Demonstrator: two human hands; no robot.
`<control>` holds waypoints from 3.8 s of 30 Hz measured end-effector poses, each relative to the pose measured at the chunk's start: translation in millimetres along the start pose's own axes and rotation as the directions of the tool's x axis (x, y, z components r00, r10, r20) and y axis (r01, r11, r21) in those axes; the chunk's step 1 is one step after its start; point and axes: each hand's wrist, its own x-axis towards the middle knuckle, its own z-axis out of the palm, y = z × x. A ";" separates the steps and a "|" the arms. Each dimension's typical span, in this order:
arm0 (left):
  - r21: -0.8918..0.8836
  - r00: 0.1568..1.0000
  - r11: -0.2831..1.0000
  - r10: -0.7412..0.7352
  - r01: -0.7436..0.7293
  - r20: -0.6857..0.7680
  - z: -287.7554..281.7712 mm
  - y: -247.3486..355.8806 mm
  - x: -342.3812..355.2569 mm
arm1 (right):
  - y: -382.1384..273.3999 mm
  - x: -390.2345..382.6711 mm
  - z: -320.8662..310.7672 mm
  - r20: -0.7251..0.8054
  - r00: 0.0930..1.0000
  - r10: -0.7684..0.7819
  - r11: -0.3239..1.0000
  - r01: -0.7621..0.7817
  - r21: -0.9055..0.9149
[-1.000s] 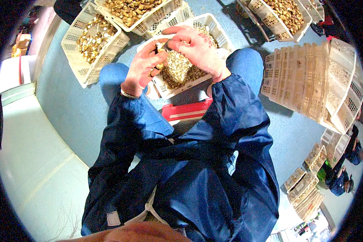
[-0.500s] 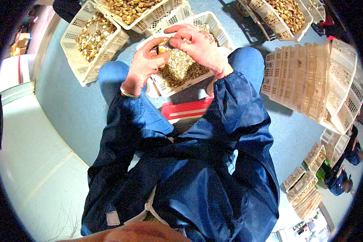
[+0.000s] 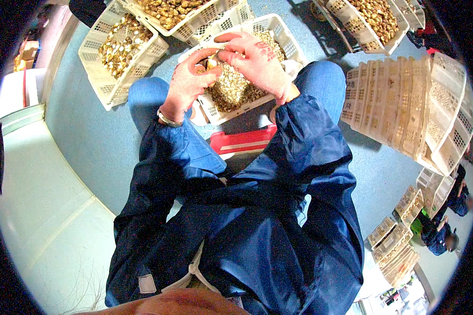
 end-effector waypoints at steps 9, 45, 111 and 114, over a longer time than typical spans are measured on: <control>-0.194 0.997 0.978 -0.070 0.075 0.032 2.7 7.1 -2.7 | -3.3 -1.1 -2.9 -0.061 0.969 0.238 0.969 -0.233 0.079; -0.202 0.971 0.955 -0.191 0.218 0.142 -2.9 22.4 -7.1 | -15.3 -4.9 -1.3 0.016 0.926 0.377 0.847 -0.351 0.398; 0.541 0.819 0.769 0.526 -0.341 -0.231 9.0 5.0 -2.5 | -5.1 -0.2 9.5 0.086 0.879 0.470 0.439 -0.317 0.841; 0.270 0.860 0.857 0.488 -0.439 -0.151 9.8 7.3 -0.4 | -0.9 -2.2 1.6 0.071 0.881 0.467 0.438 -0.300 0.847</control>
